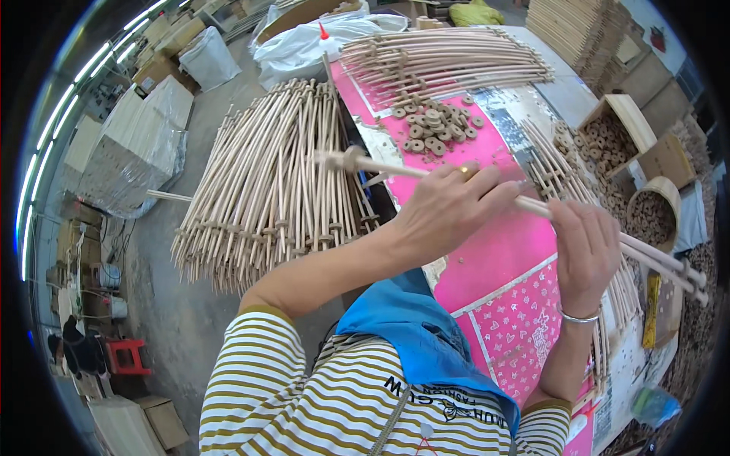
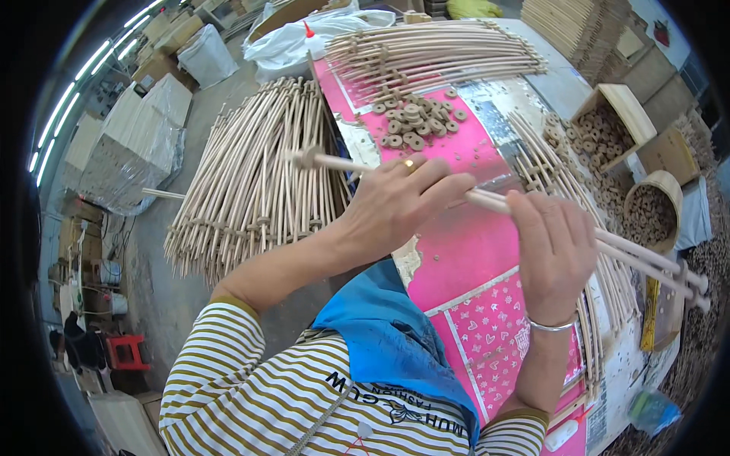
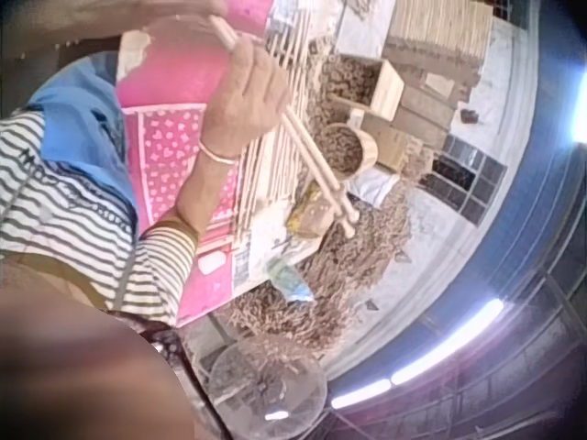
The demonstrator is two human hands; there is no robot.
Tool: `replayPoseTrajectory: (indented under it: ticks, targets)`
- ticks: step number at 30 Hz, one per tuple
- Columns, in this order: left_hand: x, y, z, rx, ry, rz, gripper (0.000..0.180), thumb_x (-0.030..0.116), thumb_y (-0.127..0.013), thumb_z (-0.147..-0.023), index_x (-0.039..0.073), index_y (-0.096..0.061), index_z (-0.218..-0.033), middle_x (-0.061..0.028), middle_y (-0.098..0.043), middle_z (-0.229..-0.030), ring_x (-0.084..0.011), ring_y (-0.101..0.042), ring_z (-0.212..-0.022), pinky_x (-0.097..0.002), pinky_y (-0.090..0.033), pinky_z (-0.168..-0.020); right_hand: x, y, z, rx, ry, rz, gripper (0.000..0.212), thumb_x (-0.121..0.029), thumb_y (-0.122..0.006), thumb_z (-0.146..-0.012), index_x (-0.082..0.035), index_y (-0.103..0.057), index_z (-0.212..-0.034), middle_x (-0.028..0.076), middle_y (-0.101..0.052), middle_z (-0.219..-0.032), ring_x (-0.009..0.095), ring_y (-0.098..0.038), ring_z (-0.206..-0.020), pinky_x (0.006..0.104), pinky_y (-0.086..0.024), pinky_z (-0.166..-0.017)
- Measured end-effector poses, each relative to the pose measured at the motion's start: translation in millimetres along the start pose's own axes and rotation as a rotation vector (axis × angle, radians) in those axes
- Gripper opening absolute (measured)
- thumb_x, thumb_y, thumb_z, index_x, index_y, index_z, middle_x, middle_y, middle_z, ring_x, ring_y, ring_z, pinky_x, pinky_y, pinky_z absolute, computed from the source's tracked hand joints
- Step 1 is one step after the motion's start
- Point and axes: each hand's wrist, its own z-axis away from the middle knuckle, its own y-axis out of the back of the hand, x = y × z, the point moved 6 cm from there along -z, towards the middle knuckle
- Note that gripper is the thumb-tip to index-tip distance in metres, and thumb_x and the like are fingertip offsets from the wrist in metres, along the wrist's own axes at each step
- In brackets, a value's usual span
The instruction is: Assembling a wooden lattice structure by threading circular connectors onto wooden rods.
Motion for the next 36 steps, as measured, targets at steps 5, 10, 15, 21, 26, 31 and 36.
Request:
replayPoseTrajectory:
  ticks: [5,10,15,21,26,31,36]
  targets:
    - [-18.0,20.7,-9.8,-0.040,-0.063,-0.070,0.030,0.015,-0.062,-0.090,0.013,-0.060,-0.120,-0.0054,-0.056,-0.096,-0.0240,-0.064,-0.082,-0.0381,-0.051,-0.071,-1.0,-11.7,-12.7,0.025,-0.036,-0.047,0.023,-0.007,-0.075,-0.083,-0.005,-0.072,-0.106,0.008,-0.070,-0.097,0.027,-0.066,-0.089,0.0401,-0.050,-0.077]
    - [-28.3,-3.5,9.3,-0.144,-0.017,-0.098,0.020,0.017,-0.063,-0.089,0.012,-0.059,-0.109,-0.0048,-0.057,-0.091,-0.0227,-0.066,-0.083,-0.0381,-0.054,-0.072,-1.0,-44.3,3.2,-0.002,-0.091,-0.157,0.019,-0.005,-0.074,-0.085,-0.005,-0.071,-0.103,0.008,-0.069,-0.094,0.028,-0.065,-0.089,0.0415,-0.050,-0.079]
    - [-34.6,-27.0,30.4,-0.284,0.019,0.021,0.018,0.012,-0.063,-0.090,0.009,-0.057,-0.106,-0.0065,-0.059,-0.090,-0.0247,-0.068,-0.080,-0.0403,-0.054,-0.067,4.7,-79.1,25.3,-0.136,-0.183,-0.311,0.016,-0.005,-0.073,-0.085,-0.005,-0.071,-0.101,0.010,-0.069,-0.093,0.030,-0.064,-0.087,0.0399,-0.050,-0.077]
    - [-56.1,-30.6,47.3,-0.393,0.226,0.136,0.018,0.009,-0.063,-0.090,0.009,-0.058,-0.107,-0.0093,-0.063,-0.095,-0.0316,-0.071,-0.088,-0.0453,-0.055,-0.069,-1.4,-99.5,24.2,-0.196,-0.221,-0.349,0.021,-0.008,-0.073,-0.086,-0.007,-0.073,-0.107,0.009,-0.070,-0.101,0.030,-0.064,-0.099,0.0433,-0.049,-0.093]
    - [-152.3,10.4,85.0,-0.345,0.697,0.248,0.024,0.016,-0.061,-0.097,0.012,-0.068,-0.120,-0.0101,-0.073,-0.097,-0.0292,-0.072,-0.088,-0.0457,-0.057,-0.075,2.8,-78.4,28.6,-0.012,-0.240,-0.235,0.033,-0.009,-0.073,-0.088,-0.011,-0.073,-0.121,0.008,-0.070,-0.123,0.027,-0.062,-0.118,0.0493,-0.039,-0.115]
    - [-266.5,57.5,161.2,-0.086,1.283,0.634,0.025,0.011,-0.055,-0.102,0.001,-0.066,-0.122,-0.0037,-0.064,-0.088,-0.0105,-0.064,-0.069,-0.0275,-0.060,-0.066,6.3,-96.1,70.4,-0.139,-0.331,-0.349,0.025,-0.005,-0.071,-0.088,-0.007,-0.074,-0.113,0.009,-0.070,-0.116,0.029,-0.064,-0.111,0.0474,-0.045,-0.109]
    - [-336.5,31.3,251.2,0.062,1.559,0.713,0.021,0.015,-0.054,-0.106,0.000,-0.061,-0.121,-0.0037,-0.064,-0.085,-0.0136,-0.065,-0.065,-0.0318,-0.061,-0.062,9.5,-98.0,95.0,-0.175,-0.423,-0.376,0.022,-0.004,-0.071,-0.088,-0.006,-0.073,-0.110,0.010,-0.071,-0.114,0.030,-0.064,-0.109,0.0442,-0.048,-0.102]
